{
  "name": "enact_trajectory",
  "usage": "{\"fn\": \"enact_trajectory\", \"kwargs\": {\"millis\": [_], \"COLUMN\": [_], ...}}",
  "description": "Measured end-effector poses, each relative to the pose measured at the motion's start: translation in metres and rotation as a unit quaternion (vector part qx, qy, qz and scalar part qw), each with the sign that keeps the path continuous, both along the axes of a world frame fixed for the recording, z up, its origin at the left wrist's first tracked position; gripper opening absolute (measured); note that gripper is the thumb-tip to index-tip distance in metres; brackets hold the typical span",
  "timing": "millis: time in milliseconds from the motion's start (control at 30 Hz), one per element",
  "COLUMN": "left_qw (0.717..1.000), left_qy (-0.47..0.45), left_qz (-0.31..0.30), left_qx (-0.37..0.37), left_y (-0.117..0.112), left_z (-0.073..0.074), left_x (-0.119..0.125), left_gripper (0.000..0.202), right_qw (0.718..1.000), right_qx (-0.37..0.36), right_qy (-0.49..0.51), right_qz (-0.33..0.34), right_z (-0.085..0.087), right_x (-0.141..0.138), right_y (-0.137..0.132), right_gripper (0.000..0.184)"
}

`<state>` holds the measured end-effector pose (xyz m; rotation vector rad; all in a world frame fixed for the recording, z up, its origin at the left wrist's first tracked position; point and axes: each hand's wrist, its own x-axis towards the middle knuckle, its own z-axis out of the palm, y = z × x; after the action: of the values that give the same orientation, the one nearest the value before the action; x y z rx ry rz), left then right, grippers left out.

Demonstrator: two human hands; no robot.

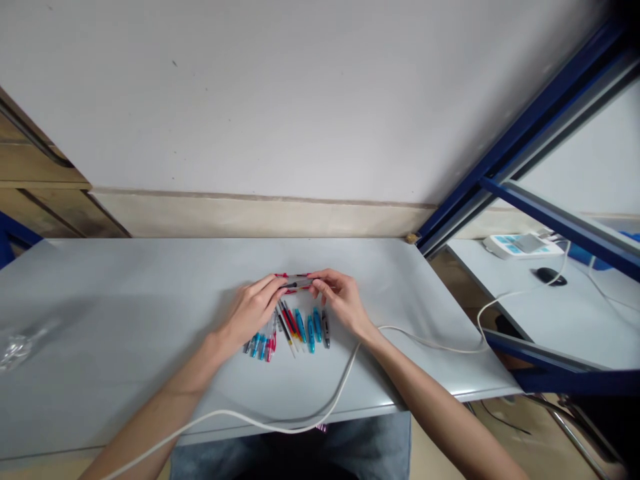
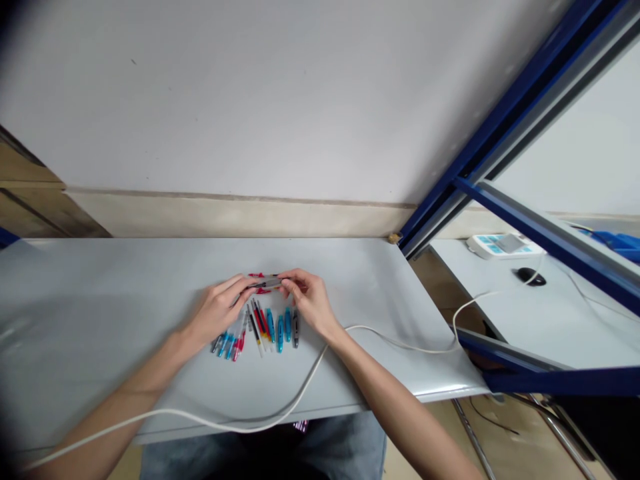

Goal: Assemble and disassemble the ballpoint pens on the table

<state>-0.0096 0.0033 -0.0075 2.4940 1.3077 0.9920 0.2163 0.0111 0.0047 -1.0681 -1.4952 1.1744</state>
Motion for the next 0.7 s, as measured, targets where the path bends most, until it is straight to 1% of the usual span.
{"fn": "enact_trajectory", "kwargs": {"millis": [67,167,267,333,433,533,633,700], "left_qw": [1.0,1.0,1.0,1.0,1.0,1.0,0.999,0.998], "left_qy": [-0.002,0.004,0.006,0.002,-0.008,-0.018,-0.025,-0.024], "left_qz": [-0.007,-0.008,-0.005,-0.003,-0.003,-0.007,-0.022,-0.037], "left_qx": [-0.001,0.0,0.006,0.009,0.009,0.017,0.033,0.044], "left_y": [-0.0012,-0.0033,-0.004,-0.0033,-0.0017,-0.0014,-0.0027,-0.0038], "left_z": [0.0001,0.0018,0.0038,0.0046,0.0046,0.0038,0.0026,0.0021], "left_x": [0.0016,0.003,0.0033,0.0031,0.0029,0.0032,0.004,0.0047], "left_gripper": [0.023,0.022,0.02,0.019,0.018,0.017,0.016,0.016], "right_qw": [1.0,0.999,0.997,0.997,0.996,0.996,0.997,0.997], "right_qx": [-0.001,0.0,-0.009,-0.004,-0.006,-0.011,-0.009,-0.013], "right_qy": [-0.016,-0.053,-0.072,-0.068,-0.047,-0.03,-0.01,-0.022], "right_qz": [0.008,0.011,0.017,0.036,0.072,0.086,0.074,0.071], "right_z": [0.0005,0.0013,0.0023,0.003,0.0024,0.0005,0.0009,0.0023], "right_x": [0.0006,0.0018,0.0031,0.004,0.0052,0.0053,0.0044,0.0037], "right_y": [-0.001,-0.0027,-0.0033,-0.0023,0.0003,0.0016,-0.0001,-0.0022], "right_gripper": [0.031,0.044,0.05,0.047,0.034,0.037,0.033,0.037]}}
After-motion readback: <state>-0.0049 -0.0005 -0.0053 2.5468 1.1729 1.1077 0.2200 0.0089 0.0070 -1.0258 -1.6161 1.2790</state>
